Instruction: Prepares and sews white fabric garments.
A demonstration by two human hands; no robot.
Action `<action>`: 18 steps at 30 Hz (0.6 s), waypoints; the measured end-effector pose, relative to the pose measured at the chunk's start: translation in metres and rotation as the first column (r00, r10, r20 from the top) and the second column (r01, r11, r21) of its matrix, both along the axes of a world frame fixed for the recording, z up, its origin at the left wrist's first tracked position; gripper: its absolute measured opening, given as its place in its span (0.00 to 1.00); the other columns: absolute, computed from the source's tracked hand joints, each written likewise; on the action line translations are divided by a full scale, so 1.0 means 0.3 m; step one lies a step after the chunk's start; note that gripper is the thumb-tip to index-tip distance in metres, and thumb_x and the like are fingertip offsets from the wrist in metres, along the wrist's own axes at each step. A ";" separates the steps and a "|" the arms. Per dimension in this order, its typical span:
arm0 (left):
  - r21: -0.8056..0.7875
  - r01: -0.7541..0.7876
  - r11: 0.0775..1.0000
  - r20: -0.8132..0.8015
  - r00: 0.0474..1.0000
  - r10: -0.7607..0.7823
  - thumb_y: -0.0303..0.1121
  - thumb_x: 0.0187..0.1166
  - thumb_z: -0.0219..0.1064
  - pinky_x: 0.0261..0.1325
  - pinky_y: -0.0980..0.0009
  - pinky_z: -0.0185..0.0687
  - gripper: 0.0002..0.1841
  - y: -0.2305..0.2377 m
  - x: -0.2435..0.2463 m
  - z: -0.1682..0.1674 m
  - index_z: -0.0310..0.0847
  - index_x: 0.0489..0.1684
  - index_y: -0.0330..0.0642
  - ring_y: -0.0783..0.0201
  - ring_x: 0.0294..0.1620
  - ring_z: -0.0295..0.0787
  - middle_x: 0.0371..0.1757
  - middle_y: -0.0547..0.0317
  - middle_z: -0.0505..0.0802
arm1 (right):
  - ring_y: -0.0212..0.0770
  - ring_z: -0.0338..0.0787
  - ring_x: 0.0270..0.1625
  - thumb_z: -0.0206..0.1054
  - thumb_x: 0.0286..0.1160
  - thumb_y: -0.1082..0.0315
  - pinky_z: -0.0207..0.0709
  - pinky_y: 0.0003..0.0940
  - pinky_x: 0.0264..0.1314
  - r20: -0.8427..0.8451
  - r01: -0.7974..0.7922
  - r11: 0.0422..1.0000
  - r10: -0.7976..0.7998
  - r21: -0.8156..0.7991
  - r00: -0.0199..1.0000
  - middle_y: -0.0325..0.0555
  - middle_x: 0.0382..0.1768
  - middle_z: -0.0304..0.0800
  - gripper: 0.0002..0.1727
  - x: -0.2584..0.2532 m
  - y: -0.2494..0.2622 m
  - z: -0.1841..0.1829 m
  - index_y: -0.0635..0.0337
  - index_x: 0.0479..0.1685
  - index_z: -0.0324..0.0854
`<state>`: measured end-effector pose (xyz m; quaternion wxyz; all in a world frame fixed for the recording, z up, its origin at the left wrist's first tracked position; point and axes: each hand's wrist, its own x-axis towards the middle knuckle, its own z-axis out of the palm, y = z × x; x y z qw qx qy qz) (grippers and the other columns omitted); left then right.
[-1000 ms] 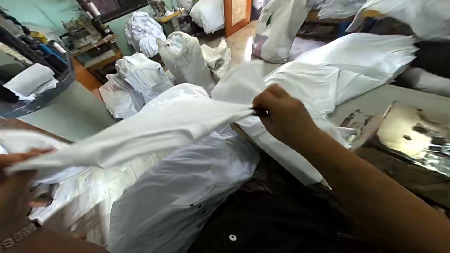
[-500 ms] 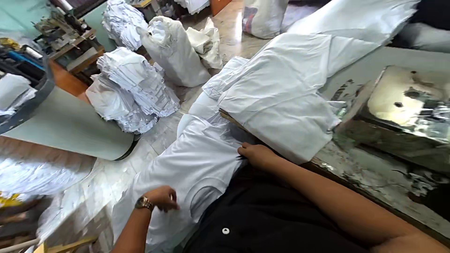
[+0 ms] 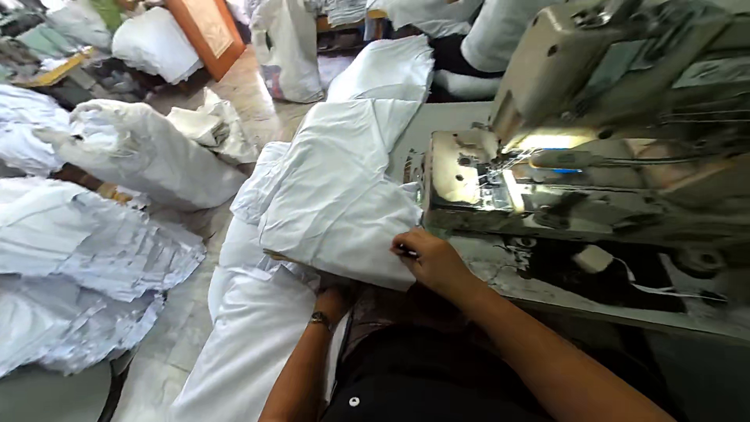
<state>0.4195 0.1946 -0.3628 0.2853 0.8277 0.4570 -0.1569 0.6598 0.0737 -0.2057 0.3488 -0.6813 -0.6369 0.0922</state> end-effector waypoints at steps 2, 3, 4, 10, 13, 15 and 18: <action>-0.055 0.001 0.999 -0.026 1.000 -0.002 0.55 0.86 0.58 0.78 0.39 0.73 0.25 0.029 -0.010 -0.007 0.86 0.69 0.49 0.45 0.72 0.85 0.66 0.46 0.91 | 0.53 0.93 0.49 0.66 0.82 0.64 0.87 0.51 0.54 0.009 0.122 0.987 -0.121 -0.101 0.993 0.57 0.52 0.90 0.17 0.034 0.012 0.008 0.61 0.64 0.86; -0.063 0.004 0.998 -0.023 1.000 -0.005 0.54 0.86 0.58 0.79 0.40 0.72 0.25 0.031 -0.014 -0.005 0.85 0.71 0.49 0.45 0.73 0.84 0.67 0.46 0.91 | 0.56 0.92 0.52 0.65 0.82 0.65 0.87 0.53 0.56 0.019 0.142 0.981 -0.141 -0.130 0.990 0.60 0.56 0.89 0.20 0.031 0.031 0.017 0.61 0.70 0.83; -0.064 0.001 0.998 -0.027 1.000 -0.003 0.54 0.86 0.59 0.79 0.40 0.72 0.26 0.029 -0.015 -0.003 0.84 0.71 0.48 0.45 0.73 0.84 0.68 0.46 0.90 | 0.57 0.92 0.53 0.65 0.81 0.67 0.87 0.54 0.56 0.033 0.150 0.980 -0.147 -0.127 0.989 0.62 0.60 0.87 0.23 0.019 0.061 0.028 0.61 0.74 0.80; -0.027 -0.048 0.998 -0.008 0.999 0.048 0.54 0.87 0.57 0.79 0.43 0.73 0.24 0.010 -0.020 0.012 0.87 0.68 0.50 0.49 0.73 0.85 0.67 0.50 0.92 | 0.66 0.91 0.54 0.59 0.82 0.75 0.87 0.58 0.53 0.166 0.335 0.801 -0.291 -0.497 0.942 0.72 0.82 0.63 0.34 -0.037 0.359 0.145 0.69 0.89 0.56; -0.044 -0.069 0.997 0.040 0.997 0.071 0.51 0.87 0.59 0.78 0.42 0.74 0.22 0.012 -0.026 0.020 0.87 0.67 0.50 0.49 0.71 0.86 0.65 0.49 0.92 | 0.67 0.90 0.56 0.56 0.83 0.75 0.86 0.61 0.54 0.237 0.412 0.702 -0.337 -0.582 0.911 0.72 0.75 0.70 0.23 -0.003 0.450 0.158 0.75 0.75 0.69; -0.058 -0.070 0.996 0.062 0.995 0.074 0.51 0.87 0.59 0.78 0.43 0.74 0.22 0.019 -0.032 0.015 0.87 0.68 0.51 0.50 0.71 0.86 0.66 0.50 0.92 | 0.65 0.92 0.53 0.56 0.83 0.77 0.87 0.59 0.50 0.263 0.426 0.750 -0.337 -0.506 0.904 0.70 0.70 0.75 0.18 0.014 0.454 0.172 0.74 0.67 0.76; -0.067 -0.068 0.995 0.114 0.991 0.075 0.49 0.87 0.59 0.78 0.45 0.75 0.21 0.016 -0.032 0.015 0.87 0.67 0.49 0.51 0.71 0.87 0.65 0.50 0.92 | 0.63 0.92 0.48 0.57 0.83 0.76 0.87 0.58 0.46 0.265 0.407 0.817 -0.320 -0.408 0.910 0.67 0.64 0.79 0.14 0.028 0.436 0.174 0.69 0.61 0.81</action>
